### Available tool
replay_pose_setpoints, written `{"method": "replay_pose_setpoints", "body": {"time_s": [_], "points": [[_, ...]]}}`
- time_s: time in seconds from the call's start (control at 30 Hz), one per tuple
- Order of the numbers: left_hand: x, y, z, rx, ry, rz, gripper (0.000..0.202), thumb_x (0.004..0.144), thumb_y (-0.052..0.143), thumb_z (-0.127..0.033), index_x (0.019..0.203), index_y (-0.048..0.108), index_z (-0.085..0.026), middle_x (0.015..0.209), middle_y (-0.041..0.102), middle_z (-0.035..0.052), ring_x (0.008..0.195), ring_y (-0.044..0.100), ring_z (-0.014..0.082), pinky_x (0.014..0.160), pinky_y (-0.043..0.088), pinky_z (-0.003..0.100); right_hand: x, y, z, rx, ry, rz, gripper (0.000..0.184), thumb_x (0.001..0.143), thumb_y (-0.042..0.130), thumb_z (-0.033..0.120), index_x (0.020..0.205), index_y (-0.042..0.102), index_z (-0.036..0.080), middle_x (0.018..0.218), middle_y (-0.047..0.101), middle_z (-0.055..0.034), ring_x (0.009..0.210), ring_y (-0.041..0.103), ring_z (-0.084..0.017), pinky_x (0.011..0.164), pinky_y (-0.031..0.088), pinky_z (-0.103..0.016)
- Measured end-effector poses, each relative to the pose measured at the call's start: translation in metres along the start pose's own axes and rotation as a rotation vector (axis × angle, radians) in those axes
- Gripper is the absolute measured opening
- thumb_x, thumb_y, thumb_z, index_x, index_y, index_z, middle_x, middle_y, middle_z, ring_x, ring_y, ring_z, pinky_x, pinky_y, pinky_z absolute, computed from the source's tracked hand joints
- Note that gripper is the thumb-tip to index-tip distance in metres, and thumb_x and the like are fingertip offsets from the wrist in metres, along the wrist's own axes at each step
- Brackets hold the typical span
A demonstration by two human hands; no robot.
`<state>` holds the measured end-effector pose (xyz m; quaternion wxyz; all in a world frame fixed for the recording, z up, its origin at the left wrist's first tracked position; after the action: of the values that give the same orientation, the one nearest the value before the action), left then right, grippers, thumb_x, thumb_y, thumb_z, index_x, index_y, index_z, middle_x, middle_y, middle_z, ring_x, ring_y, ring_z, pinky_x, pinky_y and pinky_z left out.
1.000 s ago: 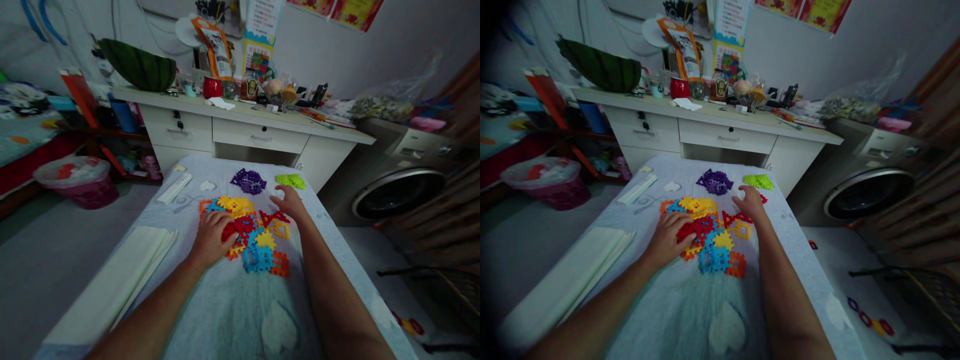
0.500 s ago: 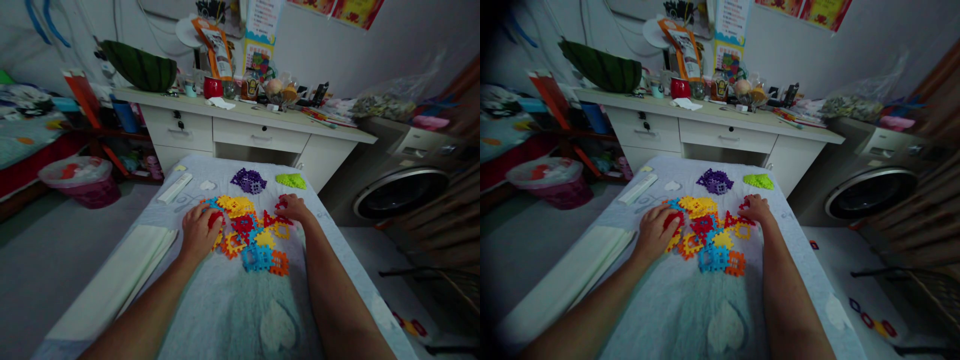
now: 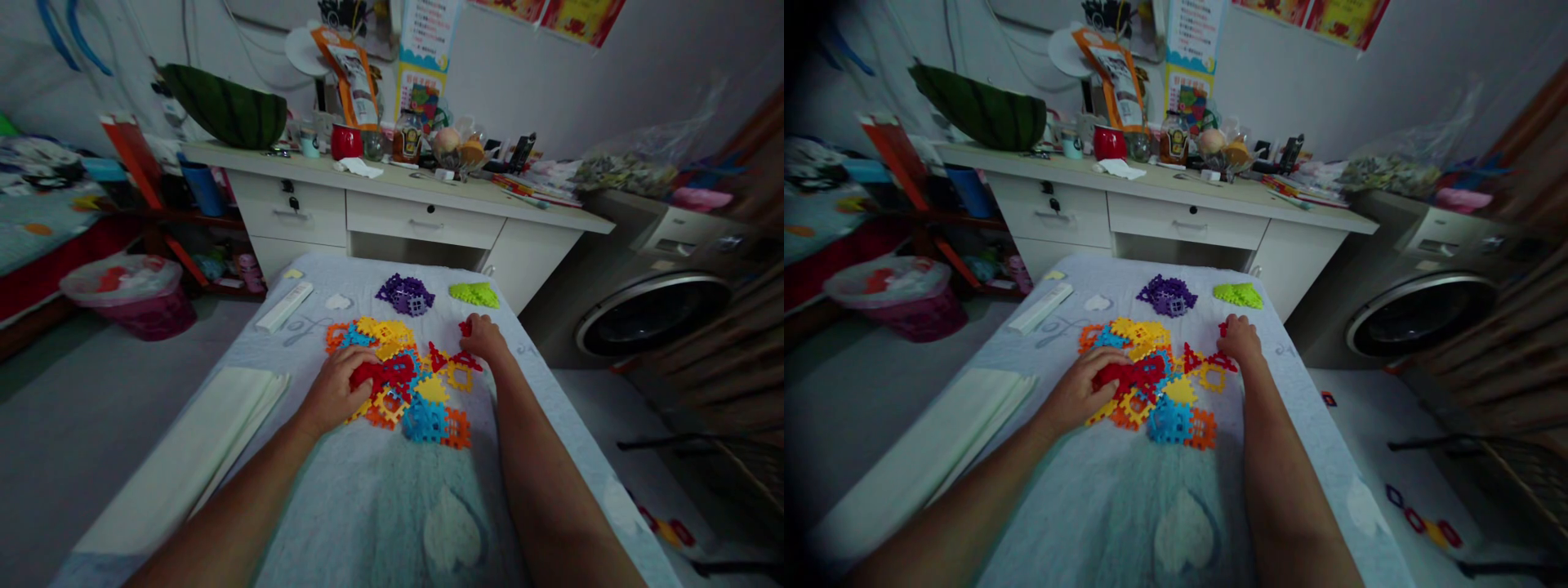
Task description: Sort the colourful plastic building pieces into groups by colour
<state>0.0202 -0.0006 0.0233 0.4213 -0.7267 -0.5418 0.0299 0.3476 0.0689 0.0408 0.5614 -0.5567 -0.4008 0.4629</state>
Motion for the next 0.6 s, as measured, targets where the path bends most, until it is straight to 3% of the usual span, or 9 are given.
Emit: {"method": "replay_pose_setpoints", "body": {"time_s": [0.1, 0.3, 0.5, 0.6], "points": [[0.001, -0.001, 0.004, 0.004, -0.045, -0.052, 0.024, 0.080, 0.054, -0.021, 0.100, 0.067, -0.020, 0.107, 0.065, 0.0057, 0.105, 0.060, 0.0219, 0.097, 0.046, 0.039, 0.001, 0.002, -0.004, 0.036, 0.048, -0.001, 0.052, 0.076, 0.063, 0.031, 0.124, 0.053, 0.016, 0.118, 0.052, -0.0172, 0.106, 0.057, -0.031, 0.082, 0.046, -0.037], [0.001, -0.001, 0.021, 0.041, -0.208, -0.229, 0.020, 0.083, 0.054, -0.027, 0.096, 0.066, -0.020, 0.100, 0.063, 0.0052, 0.096, 0.061, 0.0219, 0.089, 0.048, 0.038, 0.002, 0.004, -0.006, 0.010, 0.066, -0.056, 0.040, 0.073, 0.063, 0.031, 0.110, 0.061, 0.015, 0.122, 0.052, -0.0183, 0.112, 0.053, -0.036, 0.086, 0.045, -0.042], [0.000, -0.002, 0.030, -0.069, -0.305, -0.385, 0.019, 0.082, 0.053, -0.027, 0.095, 0.066, -0.021, 0.102, 0.062, 0.0042, 0.095, 0.061, 0.0195, 0.088, 0.050, 0.034, 0.000, -0.003, 0.000, 0.141, -0.008, -0.089, 0.032, 0.069, 0.066, 0.021, 0.099, 0.060, 0.014, 0.107, 0.061, -0.0151, 0.095, 0.060, -0.028, 0.076, 0.046, -0.035], [0.000, -0.004, 0.030, -0.079, -0.323, -0.413, 0.020, 0.083, 0.051, -0.026, 0.094, 0.067, -0.021, 0.100, 0.062, 0.0043, 0.095, 0.061, 0.0196, 0.089, 0.049, 0.034, -0.009, -0.019, 0.014, 0.357, -0.168, -0.053, 0.030, 0.068, 0.067, 0.018, 0.097, 0.060, 0.016, 0.099, 0.064, -0.0081, 0.087, 0.060, -0.020, 0.075, 0.047, -0.031]]}}
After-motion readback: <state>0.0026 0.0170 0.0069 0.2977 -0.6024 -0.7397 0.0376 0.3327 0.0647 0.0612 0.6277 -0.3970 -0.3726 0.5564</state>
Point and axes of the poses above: each hand's wrist, its own x-axis towards the middle knuckle, its own y-axis out of the palm, z = x × y, the point moved 1 cm from there along x, towards the middle knuckle
